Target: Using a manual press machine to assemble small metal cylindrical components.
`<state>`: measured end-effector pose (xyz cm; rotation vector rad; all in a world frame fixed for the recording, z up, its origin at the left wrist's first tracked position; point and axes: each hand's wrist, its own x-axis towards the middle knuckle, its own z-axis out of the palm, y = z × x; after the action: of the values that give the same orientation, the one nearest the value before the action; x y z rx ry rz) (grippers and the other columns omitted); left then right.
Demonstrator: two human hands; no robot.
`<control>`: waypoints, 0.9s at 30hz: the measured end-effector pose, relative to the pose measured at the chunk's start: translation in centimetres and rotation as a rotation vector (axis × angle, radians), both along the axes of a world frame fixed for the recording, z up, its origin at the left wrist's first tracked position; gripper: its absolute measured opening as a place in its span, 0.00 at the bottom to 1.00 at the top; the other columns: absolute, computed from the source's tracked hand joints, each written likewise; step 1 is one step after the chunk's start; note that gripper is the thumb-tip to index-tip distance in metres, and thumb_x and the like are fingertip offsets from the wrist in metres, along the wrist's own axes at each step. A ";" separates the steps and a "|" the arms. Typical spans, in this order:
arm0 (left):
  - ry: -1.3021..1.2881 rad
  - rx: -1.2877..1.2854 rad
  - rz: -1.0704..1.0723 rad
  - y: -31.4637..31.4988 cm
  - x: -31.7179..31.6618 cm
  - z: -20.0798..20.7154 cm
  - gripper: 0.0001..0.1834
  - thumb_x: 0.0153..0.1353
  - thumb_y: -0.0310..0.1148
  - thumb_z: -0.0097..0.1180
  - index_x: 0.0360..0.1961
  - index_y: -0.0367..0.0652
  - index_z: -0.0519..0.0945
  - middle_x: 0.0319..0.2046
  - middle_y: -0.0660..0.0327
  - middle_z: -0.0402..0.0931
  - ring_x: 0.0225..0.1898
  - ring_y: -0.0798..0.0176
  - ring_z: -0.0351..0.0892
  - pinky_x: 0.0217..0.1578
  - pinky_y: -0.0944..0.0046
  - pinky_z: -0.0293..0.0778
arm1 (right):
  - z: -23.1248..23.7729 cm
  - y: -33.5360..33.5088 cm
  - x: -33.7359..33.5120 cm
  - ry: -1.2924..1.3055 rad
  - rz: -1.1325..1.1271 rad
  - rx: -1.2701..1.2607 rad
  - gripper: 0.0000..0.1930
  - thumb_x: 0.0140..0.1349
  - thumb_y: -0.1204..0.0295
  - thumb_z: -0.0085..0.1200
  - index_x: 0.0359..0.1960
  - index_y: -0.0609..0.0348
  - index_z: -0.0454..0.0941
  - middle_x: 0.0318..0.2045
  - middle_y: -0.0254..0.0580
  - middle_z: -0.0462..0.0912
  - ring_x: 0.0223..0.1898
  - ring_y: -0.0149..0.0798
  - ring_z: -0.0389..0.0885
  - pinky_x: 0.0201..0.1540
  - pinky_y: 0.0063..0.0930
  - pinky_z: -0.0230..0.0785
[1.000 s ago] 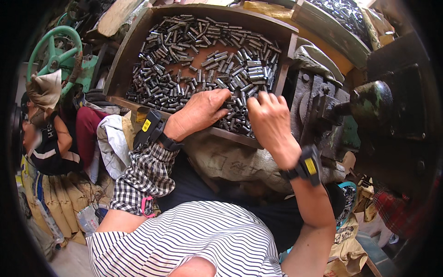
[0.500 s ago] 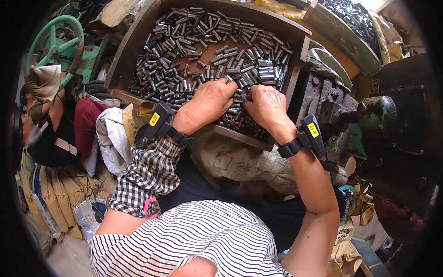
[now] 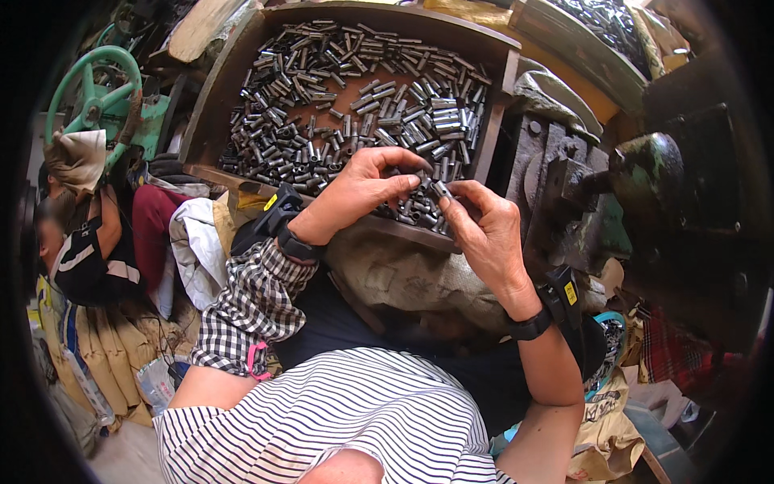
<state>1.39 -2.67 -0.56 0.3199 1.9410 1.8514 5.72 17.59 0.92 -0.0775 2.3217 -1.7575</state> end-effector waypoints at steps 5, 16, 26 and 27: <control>-0.152 0.125 -0.011 1.0 1.2 -0.6 0.13 0.62 0.29 0.53 0.46 0.36 0.76 0.28 0.68 0.76 0.25 0.79 0.74 0.24 0.78 0.73 | 0.5 0.1 0.7 -0.065 -0.133 -0.307 0.08 0.59 0.77 0.53 0.38 0.68 0.75 0.21 0.33 0.77 0.18 0.19 0.70 0.17 0.14 0.60; -0.239 0.265 0.042 1.0 0.8 -0.4 0.12 0.61 0.30 0.55 0.44 0.36 0.77 0.27 0.66 0.78 0.21 0.80 0.73 0.21 0.79 0.70 | -1.1 0.1 0.7 -0.087 -0.207 -0.414 0.10 0.63 0.70 0.54 0.35 0.68 0.77 0.21 0.39 0.79 0.13 0.23 0.72 0.15 0.14 0.64; -0.294 0.233 -0.022 1.3 0.8 0.2 0.12 0.61 0.31 0.56 0.44 0.37 0.76 0.29 0.63 0.80 0.21 0.79 0.75 0.21 0.80 0.69 | -1.5 0.9 0.6 -0.227 -0.211 -0.525 0.12 0.63 0.69 0.53 0.36 0.69 0.76 0.21 0.41 0.80 0.13 0.24 0.72 0.16 0.14 0.64; -0.297 0.236 -0.024 1.3 0.8 0.1 0.13 0.60 0.31 0.56 0.44 0.36 0.76 0.29 0.63 0.80 0.22 0.78 0.76 0.22 0.80 0.69 | -1.7 1.0 0.6 -0.238 -0.211 -0.550 0.12 0.63 0.69 0.53 0.36 0.68 0.76 0.21 0.41 0.80 0.13 0.24 0.72 0.16 0.14 0.64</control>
<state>2.22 -1.32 -0.43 0.1284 1.5204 1.9880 6.28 18.58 -0.77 0.2794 1.6820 -2.3175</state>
